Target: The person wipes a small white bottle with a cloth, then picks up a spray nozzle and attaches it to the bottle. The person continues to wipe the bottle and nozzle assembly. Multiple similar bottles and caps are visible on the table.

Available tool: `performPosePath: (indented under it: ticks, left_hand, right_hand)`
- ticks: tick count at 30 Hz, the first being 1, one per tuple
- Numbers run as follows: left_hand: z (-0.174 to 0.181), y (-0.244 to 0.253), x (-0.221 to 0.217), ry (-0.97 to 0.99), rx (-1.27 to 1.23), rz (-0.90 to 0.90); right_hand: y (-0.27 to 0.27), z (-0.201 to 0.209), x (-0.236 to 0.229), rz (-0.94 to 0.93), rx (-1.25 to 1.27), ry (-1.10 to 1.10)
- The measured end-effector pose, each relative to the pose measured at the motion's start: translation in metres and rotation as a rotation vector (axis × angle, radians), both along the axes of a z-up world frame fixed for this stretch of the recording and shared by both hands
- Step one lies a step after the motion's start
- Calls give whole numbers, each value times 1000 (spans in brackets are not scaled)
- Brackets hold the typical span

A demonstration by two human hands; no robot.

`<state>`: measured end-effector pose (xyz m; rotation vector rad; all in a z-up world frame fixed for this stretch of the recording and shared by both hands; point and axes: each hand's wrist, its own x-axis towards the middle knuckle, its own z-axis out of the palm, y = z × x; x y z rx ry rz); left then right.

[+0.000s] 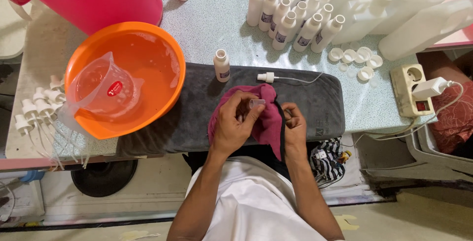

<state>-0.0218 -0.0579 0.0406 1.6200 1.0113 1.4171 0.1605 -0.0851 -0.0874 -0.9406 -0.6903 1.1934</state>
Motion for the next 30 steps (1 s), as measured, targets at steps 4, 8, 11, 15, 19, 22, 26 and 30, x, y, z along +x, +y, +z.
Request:
performPosePath:
  ticks: [4, 8, 11, 15, 19, 22, 26, 30]
  left_hand:
    - [8, 1, 2, 19, 92, 17]
    - [4, 0, 7, 30, 204, 33]
    - [1, 0, 10, 64, 244, 36]
    - [3, -4, 13, 119, 266, 70]
    - [-13, -2, 14, 205, 319, 58]
    - [-15, -3, 20, 291, 312, 42]
    - [-7, -1, 13, 126, 159, -81]
    - [-1, -3, -3, 209, 111, -49]
  right_hand:
    - [4, 46, -20, -43, -50, -96]
    - [7, 44, -28, -59, -41, -261]
    - [10, 24, -24, -56, -1, -199]
    - [8, 39, -25, -5, -1, -276]
    - [9, 20, -35, -14, -34, -296]
    - [10, 22, -43, -37, -121, -84]
    - [15, -7, -31, -50, -116, 78]
    - [13, 39, -35, -33, -47, 104]
